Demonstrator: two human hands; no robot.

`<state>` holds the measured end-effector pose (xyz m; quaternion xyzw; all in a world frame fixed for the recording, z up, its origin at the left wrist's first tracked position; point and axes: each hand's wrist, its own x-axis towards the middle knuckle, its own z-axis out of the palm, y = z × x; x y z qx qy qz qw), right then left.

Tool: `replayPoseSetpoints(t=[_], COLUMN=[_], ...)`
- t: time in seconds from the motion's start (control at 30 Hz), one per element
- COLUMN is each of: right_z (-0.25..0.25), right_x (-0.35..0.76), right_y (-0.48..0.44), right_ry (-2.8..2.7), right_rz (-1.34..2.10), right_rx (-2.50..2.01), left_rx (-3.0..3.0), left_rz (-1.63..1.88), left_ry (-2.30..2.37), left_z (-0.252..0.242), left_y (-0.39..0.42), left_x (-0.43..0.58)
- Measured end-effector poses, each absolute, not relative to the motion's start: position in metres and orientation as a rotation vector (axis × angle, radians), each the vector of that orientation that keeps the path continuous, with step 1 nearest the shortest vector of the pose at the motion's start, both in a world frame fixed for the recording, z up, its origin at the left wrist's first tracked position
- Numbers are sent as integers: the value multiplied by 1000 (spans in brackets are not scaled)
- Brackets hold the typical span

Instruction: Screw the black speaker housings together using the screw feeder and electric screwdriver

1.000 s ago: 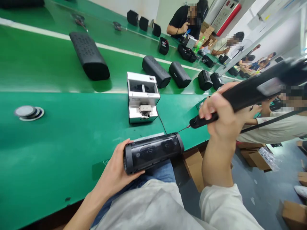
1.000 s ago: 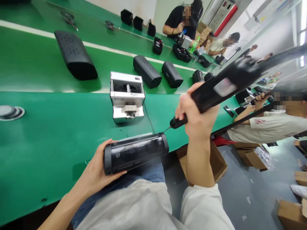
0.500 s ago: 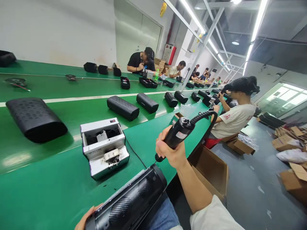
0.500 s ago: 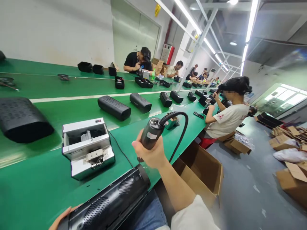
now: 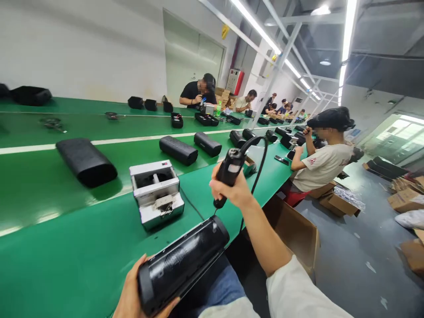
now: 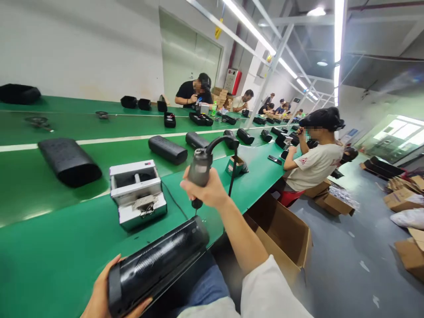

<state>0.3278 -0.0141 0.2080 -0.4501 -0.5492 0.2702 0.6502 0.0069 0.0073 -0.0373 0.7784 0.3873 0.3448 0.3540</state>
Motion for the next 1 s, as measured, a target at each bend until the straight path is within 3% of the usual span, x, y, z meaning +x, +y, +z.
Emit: replayPoseSetpoints(t=[0.23,0.57,1.0], right_z=[256,215,200], right_x=[281,236,248], right_y=[3,104,117], right_ry=[-1244,-1220,-1275], right_rz=[332,217,204], right_rx=[-713,-819,-866], left_rx=[2032,2021,2037], left_rz=[753,744,737], left_ry=[880,845,832], left_z=[-10,-2,0], left_y=[-1,-5,-4], left_x=[4,6,6])
